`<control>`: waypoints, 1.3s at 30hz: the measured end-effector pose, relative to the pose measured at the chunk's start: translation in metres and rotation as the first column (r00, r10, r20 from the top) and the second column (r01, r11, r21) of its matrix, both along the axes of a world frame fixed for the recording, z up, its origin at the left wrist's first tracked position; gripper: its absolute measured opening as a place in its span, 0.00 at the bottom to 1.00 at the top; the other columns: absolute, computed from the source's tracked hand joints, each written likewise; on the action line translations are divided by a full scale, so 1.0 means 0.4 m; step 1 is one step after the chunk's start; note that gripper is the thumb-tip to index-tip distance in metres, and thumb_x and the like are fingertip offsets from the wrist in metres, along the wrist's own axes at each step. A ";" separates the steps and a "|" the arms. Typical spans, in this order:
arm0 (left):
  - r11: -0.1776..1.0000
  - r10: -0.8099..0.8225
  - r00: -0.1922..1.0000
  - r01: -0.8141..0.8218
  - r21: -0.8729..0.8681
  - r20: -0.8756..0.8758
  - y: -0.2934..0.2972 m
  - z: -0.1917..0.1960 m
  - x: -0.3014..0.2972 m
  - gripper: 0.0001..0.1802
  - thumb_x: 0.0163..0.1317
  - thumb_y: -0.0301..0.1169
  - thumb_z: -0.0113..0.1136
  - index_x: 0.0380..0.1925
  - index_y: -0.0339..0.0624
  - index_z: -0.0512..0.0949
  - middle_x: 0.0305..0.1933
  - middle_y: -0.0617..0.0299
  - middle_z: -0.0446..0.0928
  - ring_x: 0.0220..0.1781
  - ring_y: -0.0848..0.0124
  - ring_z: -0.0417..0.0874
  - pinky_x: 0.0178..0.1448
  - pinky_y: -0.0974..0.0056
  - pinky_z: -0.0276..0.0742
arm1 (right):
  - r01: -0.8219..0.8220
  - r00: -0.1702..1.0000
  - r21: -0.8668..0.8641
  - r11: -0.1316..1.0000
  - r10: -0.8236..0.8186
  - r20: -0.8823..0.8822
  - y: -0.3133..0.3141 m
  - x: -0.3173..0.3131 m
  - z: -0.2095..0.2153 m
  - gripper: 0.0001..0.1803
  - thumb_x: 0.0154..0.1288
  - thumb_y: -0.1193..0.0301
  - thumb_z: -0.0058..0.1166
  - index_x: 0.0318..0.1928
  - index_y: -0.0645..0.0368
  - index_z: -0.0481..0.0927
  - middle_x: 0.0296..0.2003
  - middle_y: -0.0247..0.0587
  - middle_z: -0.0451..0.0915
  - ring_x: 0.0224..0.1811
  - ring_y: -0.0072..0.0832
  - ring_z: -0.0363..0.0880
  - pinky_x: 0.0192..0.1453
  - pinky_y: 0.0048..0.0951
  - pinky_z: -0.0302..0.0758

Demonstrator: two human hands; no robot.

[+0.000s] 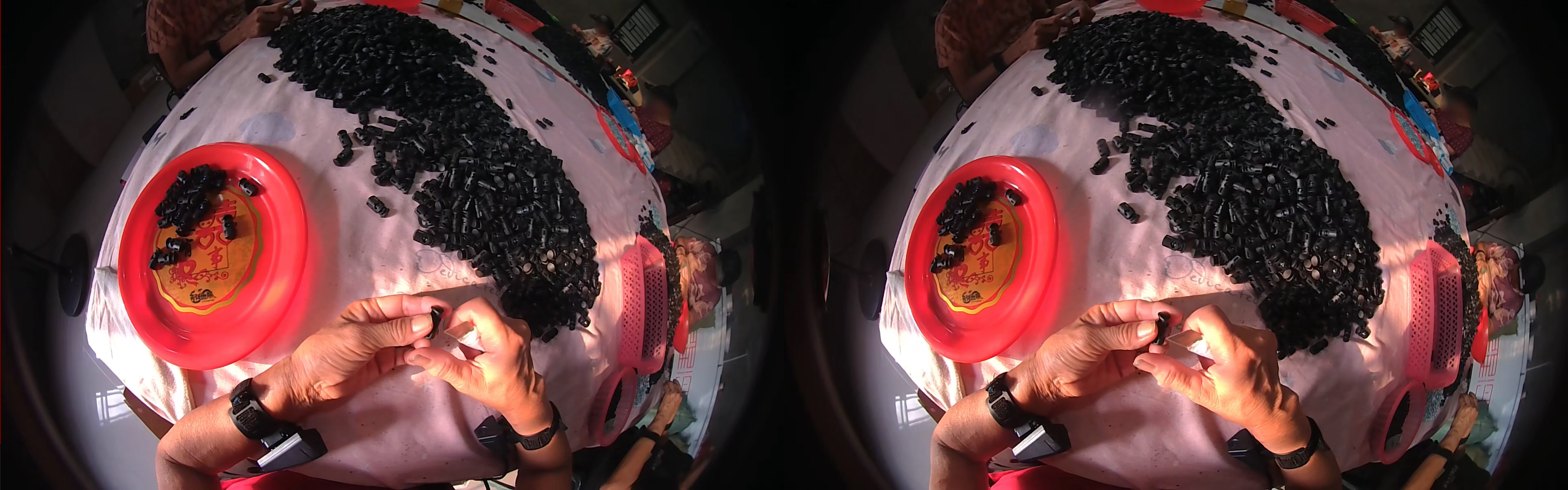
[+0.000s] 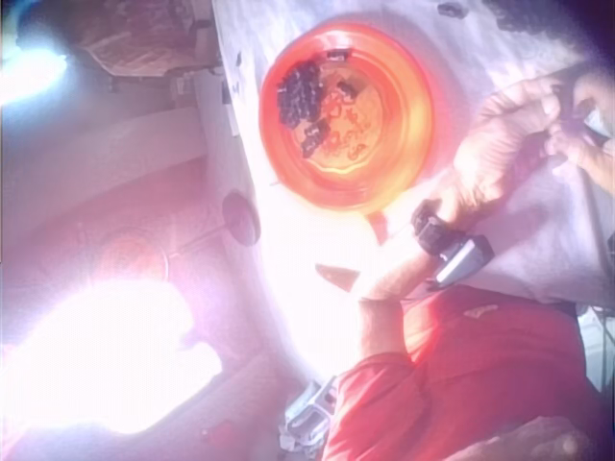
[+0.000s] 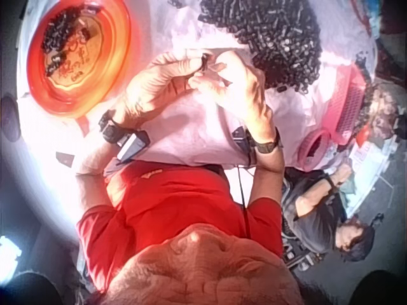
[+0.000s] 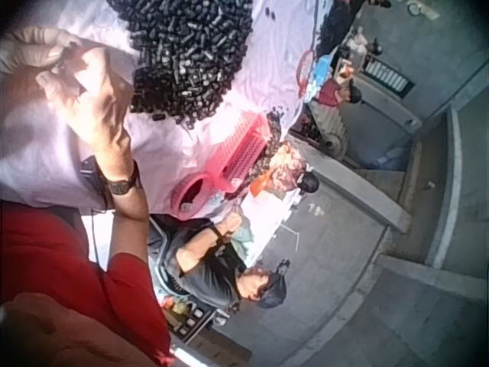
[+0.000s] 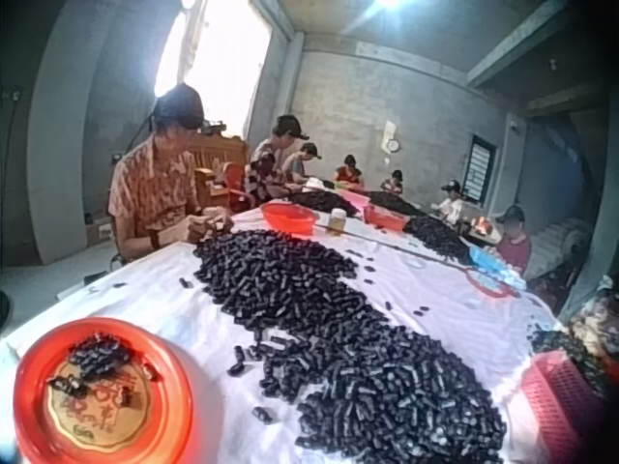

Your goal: Sorting small black plastic components at a workshop table with other workers.

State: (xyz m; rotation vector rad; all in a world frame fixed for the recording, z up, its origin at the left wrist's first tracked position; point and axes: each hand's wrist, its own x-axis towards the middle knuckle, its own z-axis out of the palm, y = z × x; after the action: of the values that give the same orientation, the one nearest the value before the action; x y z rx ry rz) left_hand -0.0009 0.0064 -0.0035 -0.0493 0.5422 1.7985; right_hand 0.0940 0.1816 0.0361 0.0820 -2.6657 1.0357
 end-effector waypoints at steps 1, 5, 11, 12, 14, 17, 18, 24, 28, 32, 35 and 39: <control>1.000 -0.018 1.000 0.018 0.015 -0.011 0.000 -0.003 -0.002 0.18 0.70 0.30 0.61 0.58 0.36 0.78 0.53 0.61 0.83 0.51 0.73 0.83 0.57 0.67 0.81 | 0.002 1.000 0.001 1.000 -0.002 0.001 -0.001 -0.001 0.003 0.23 0.52 0.62 0.79 0.36 0.60 0.77 0.24 0.40 0.82 0.23 0.26 0.83 0.27 0.27 0.77; 0.999 -0.036 0.999 0.036 0.010 -0.028 0.002 0.006 0.000 0.18 0.72 0.30 0.59 0.59 0.36 0.78 0.55 0.60 0.82 0.50 0.74 0.84 0.56 0.67 0.81 | 0.023 0.996 0.016 1.000 -0.025 0.088 -0.004 -0.006 0.013 0.21 0.54 0.61 0.77 0.36 0.60 0.78 0.25 0.40 0.83 0.24 0.27 0.84 0.28 0.27 0.78; 0.997 -0.059 0.998 0.061 0.050 -0.036 -0.001 0.005 -0.004 0.18 0.72 0.31 0.59 0.59 0.35 0.78 0.57 0.59 0.82 0.50 0.74 0.83 0.56 0.66 0.80 | 0.011 0.994 0.080 0.997 -0.020 0.111 0.002 -0.002 0.010 0.21 0.56 0.61 0.75 0.38 0.61 0.79 0.29 0.44 0.87 0.29 0.32 0.88 0.31 0.29 0.81; 0.997 -0.061 0.998 0.062 0.050 -0.036 -0.001 0.005 -0.004 0.18 0.72 0.31 0.59 0.59 0.35 0.78 0.57 0.59 0.82 0.50 0.74 0.83 0.56 0.66 0.80 | 0.014 0.992 0.100 0.995 -0.026 0.122 0.002 -0.001 0.011 0.21 0.56 0.61 0.75 0.38 0.61 0.79 0.29 0.44 0.87 0.30 0.34 0.89 0.31 0.30 0.81; 0.997 -0.062 0.997 0.064 0.038 -0.043 0.000 0.005 -0.003 0.19 0.72 0.32 0.59 0.59 0.35 0.78 0.57 0.58 0.82 0.50 0.74 0.83 0.56 0.66 0.80 | 0.022 0.994 0.122 0.992 -0.035 0.108 0.003 0.000 0.008 0.21 0.56 0.60 0.75 0.37 0.61 0.79 0.29 0.44 0.87 0.29 0.34 0.89 0.31 0.30 0.82; 0.998 -0.051 0.998 0.053 0.046 -0.046 -0.002 0.010 -0.001 0.19 0.72 0.33 0.59 0.59 0.36 0.78 0.57 0.58 0.82 0.50 0.73 0.83 0.55 0.65 0.80 | 0.026 0.996 0.156 0.987 -0.039 0.081 0.003 0.001 0.011 0.22 0.55 0.57 0.75 0.36 0.61 0.79 0.27 0.43 0.87 0.28 0.35 0.88 0.30 0.31 0.82; 0.997 -0.052 0.998 0.054 0.045 -0.045 -0.001 0.009 -0.001 0.19 0.72 0.33 0.59 0.59 0.36 0.78 0.57 0.58 0.82 0.50 0.73 0.83 0.55 0.65 0.80 | 0.025 0.996 0.170 0.985 -0.038 0.075 0.003 0.001 0.010 0.23 0.54 0.56 0.75 0.36 0.61 0.79 0.27 0.42 0.87 0.28 0.35 0.88 0.30 0.31 0.81; 0.997 -0.069 0.996 0.070 0.014 -0.063 0.002 -0.001 0.001 0.19 0.72 0.33 0.60 0.59 0.36 0.78 0.56 0.59 0.82 0.51 0.73 0.83 0.56 0.64 0.79 | 0.044 0.998 0.198 0.979 -0.054 0.046 0.003 0.000 0.008 0.25 0.52 0.54 0.75 0.33 0.60 0.78 0.25 0.41 0.86 0.26 0.35 0.87 0.28 0.31 0.81; 0.999 -0.044 0.997 0.046 0.023 -0.064 0.006 -0.003 0.005 0.18 0.72 0.33 0.60 0.58 0.36 0.78 0.54 0.59 0.82 0.50 0.72 0.83 0.56 0.64 0.79 | 0.041 0.999 0.243 0.969 -0.047 0.019 0.006 0.001 -0.005 0.25 0.52 0.52 0.75 0.31 0.59 0.76 0.24 0.40 0.86 0.25 0.35 0.87 0.27 0.32 0.80; 0.999 -0.039 0.997 0.040 0.014 -0.060 0.004 -0.006 0.007 0.17 0.71 0.32 0.60 0.57 0.37 0.79 0.53 0.59 0.83 0.49 0.72 0.83 0.55 0.64 0.80 | 0.027 0.999 0.232 0.972 -0.022 -0.023 0.015 0.001 -0.019 0.24 0.52 0.52 0.75 0.28 0.56 0.77 0.22 0.34 0.83 0.21 0.30 0.85 0.22 0.30 0.78; 0.999 -0.042 0.997 0.043 0.009 -0.061 0.006 -0.010 0.007 0.16 0.71 0.31 0.60 0.56 0.37 0.79 0.53 0.59 0.83 0.49 0.72 0.83 0.55 0.64 0.80 | 0.017 1.000 0.231 0.973 -0.016 -0.005 0.015 0.000 -0.022 0.24 0.53 0.51 0.74 0.28 0.56 0.77 0.21 0.33 0.83 0.21 0.30 0.85 0.22 0.29 0.78; 0.999 -0.032 0.997 0.031 -0.015 -0.074 0.006 -0.003 0.009 0.16 0.71 0.31 0.60 0.56 0.37 0.79 0.53 0.59 0.83 0.49 0.73 0.83 0.55 0.64 0.80 | 0.005 0.999 0.214 0.977 -0.015 0.047 0.013 0.003 -0.015 0.25 0.52 0.53 0.75 0.28 0.58 0.74 0.22 0.39 0.85 0.23 0.35 0.86 0.24 0.32 0.79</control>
State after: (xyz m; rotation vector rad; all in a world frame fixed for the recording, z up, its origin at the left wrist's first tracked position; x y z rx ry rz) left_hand 0.0025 0.0089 -0.0049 0.0166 0.6061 1.7715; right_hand 0.0953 0.1867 0.0301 0.0873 -2.8092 0.7535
